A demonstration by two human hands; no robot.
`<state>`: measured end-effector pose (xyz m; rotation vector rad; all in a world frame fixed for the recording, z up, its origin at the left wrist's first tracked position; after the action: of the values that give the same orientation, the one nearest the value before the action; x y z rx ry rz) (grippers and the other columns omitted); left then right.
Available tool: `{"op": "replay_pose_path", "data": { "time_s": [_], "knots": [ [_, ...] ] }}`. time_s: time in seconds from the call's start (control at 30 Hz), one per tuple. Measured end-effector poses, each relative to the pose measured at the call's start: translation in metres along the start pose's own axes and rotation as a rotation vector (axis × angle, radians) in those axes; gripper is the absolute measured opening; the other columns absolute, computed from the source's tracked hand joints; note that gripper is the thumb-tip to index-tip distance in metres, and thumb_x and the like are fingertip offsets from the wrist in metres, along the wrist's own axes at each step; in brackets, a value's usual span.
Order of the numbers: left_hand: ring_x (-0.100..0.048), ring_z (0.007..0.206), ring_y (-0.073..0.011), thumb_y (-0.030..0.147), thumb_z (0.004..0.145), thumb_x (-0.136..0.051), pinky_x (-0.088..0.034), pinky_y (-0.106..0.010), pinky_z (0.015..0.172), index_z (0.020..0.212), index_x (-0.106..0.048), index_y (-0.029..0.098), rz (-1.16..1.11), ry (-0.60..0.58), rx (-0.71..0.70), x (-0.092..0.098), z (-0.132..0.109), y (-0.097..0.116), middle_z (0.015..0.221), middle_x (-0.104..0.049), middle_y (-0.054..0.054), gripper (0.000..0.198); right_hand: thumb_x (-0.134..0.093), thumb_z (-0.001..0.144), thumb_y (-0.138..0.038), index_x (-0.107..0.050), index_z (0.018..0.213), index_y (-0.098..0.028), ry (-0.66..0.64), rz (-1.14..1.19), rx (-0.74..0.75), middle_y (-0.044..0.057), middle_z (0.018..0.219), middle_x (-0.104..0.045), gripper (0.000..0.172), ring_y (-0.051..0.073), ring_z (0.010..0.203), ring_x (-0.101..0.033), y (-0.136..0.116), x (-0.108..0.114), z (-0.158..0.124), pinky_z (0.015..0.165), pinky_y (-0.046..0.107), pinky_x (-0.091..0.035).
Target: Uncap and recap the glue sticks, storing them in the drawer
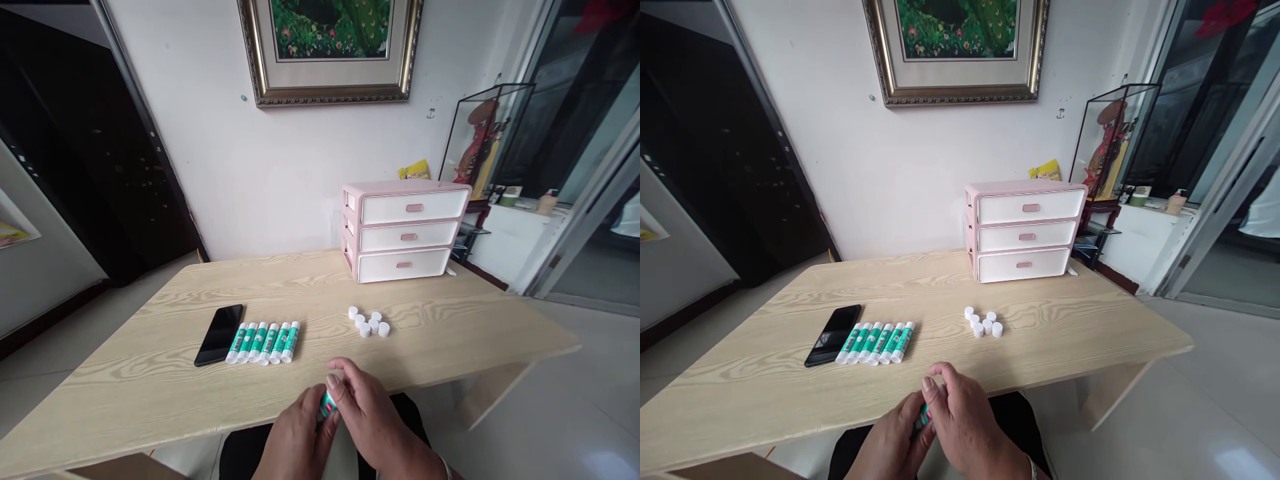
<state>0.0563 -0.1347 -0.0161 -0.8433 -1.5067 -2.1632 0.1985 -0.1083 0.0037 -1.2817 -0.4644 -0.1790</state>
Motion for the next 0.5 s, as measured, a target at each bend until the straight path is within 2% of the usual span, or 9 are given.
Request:
{"op": "replay_pose_path", "data": {
  "time_s": [0.1, 0.17, 0.23, 0.33, 0.5],
  "knots": [
    [-0.074, 0.097, -0.0245, 0.043, 0.099, -0.052, -0.056, -0.030, 0.085, 0.127, -0.061, 0.025, 0.045, -0.045, -0.118, -0.007, -0.007, 0.005, 0.111, -0.076, -0.011, 0.034, -0.044, 0.102, -0.046, -0.070, 0.101, -0.021, -0.069, -0.031, -0.012, 0.002, 0.078, -0.070, 0.035, 0.017, 0.071, -0.063, 0.003, -0.009, -0.005, 0.069, 0.026, -0.047],
    [-0.074, 0.091, -0.0226, 0.044, 0.100, -0.051, -0.056, -0.026, 0.079, 0.125, -0.061, 0.023, 0.009, -0.100, -0.141, -0.010, -0.011, 0.004, 0.106, -0.076, -0.010, 0.034, -0.042, 0.102, -0.037, -0.070, 0.102, -0.021, -0.085, 0.026, -0.011, 0.002, 0.082, -0.071, 0.032, 0.016, 0.075, -0.064, 0.010, -0.013, -0.010, 0.070, 0.025, -0.047],
    [-0.072, 0.084, -0.0210, 0.049, 0.099, -0.052, -0.054, -0.024, 0.074, 0.123, -0.061, 0.023, -0.077, -0.187, -0.140, -0.015, -0.014, 0.000, 0.098, -0.076, -0.008, 0.036, -0.042, 0.100, -0.027, -0.072, 0.106, -0.021, -0.107, 0.068, -0.007, 0.001, 0.081, -0.071, 0.031, 0.015, 0.074, -0.064, 0.016, -0.015, -0.015, 0.070, 0.024, -0.047],
    [-0.066, 0.075, -0.0185, 0.058, 0.096, -0.053, -0.049, -0.022, 0.067, 0.119, -0.063, 0.021, -0.230, -0.325, -0.111, -0.027, -0.016, -0.008, 0.090, -0.072, -0.006, 0.045, -0.044, 0.092, -0.018, -0.075, 0.102, -0.022, -0.150, 0.052, 0.007, -0.002, 0.069, -0.066, 0.033, 0.013, 0.062, -0.058, 0.021, -0.016, -0.020, 0.063, 0.022, -0.044],
    [-0.056, 0.071, -0.0155, 0.068, 0.088, -0.059, -0.044, -0.021, 0.064, 0.111, -0.067, 0.020, -0.454, -0.453, -0.030, -0.043, -0.012, -0.010, 0.081, -0.065, -0.002, 0.053, -0.044, 0.087, -0.018, -0.077, 0.100, -0.023, -0.173, 0.027, 0.078, -0.001, 0.070, -0.069, 0.035, 0.013, 0.062, -0.060, 0.014, -0.017, -0.027, 0.062, 0.022, -0.045]
  ]
}}
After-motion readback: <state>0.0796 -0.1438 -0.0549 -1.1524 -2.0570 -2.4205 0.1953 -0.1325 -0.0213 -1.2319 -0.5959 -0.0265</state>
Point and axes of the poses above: each hand's wrist, its own z-axis towards the middle knuckle, its own x-axis out of the back of the hand, y = z × x, the point moved 5 cm from there along z, towards the middle knuckle
